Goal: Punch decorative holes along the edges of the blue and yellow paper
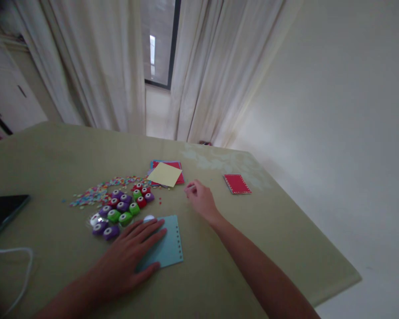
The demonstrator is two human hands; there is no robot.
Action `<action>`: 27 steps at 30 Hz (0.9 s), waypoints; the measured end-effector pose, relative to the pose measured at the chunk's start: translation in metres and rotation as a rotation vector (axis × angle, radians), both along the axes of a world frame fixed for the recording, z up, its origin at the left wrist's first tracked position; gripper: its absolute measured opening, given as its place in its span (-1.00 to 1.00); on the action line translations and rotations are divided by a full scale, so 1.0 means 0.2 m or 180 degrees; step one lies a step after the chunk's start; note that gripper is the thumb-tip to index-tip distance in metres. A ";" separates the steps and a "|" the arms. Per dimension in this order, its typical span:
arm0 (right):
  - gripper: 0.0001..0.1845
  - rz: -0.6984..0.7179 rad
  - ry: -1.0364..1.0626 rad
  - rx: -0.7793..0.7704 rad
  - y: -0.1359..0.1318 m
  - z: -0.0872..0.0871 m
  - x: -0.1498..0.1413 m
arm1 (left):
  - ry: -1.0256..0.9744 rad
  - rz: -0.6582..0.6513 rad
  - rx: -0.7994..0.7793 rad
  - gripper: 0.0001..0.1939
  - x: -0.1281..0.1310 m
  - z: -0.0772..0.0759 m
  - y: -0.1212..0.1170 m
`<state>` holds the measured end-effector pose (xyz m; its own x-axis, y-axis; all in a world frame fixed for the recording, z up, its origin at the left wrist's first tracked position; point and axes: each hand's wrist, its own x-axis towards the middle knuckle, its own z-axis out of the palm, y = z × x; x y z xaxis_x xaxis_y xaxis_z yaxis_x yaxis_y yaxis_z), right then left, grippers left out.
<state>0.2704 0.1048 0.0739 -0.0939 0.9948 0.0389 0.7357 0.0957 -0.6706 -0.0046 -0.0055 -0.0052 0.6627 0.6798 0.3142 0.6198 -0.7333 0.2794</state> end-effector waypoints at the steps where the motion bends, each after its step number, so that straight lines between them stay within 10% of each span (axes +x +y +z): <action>1: -0.80 0.0152 0.0015 0.0108 -0.01 -0.01 -0.07 | 0.0004 -0.0021 -0.0019 -0.27 0.00 0.00 0.00; 8: -0.59 0.1737 -0.0218 0.0846 -0.01 -0.16 -0.45 | 0.0086 -0.0008 -0.0132 -0.29 -0.01 0.04 0.00; 20: -0.73 0.0244 0.0139 0.0565 -0.24 -0.22 0.08 | 0.0072 0.0189 0.0539 -0.30 0.00 0.02 0.00; 27: -0.70 0.0644 0.0749 0.0057 -0.32 -0.18 0.08 | 0.0117 0.0305 0.0409 -0.27 0.00 0.03 -0.01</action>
<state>0.2864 0.0415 0.0385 -0.2763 0.9558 0.1005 0.5252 0.2377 -0.8171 -0.0044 -0.0067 0.0012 0.6093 0.6963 0.3794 0.6968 -0.6985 0.1630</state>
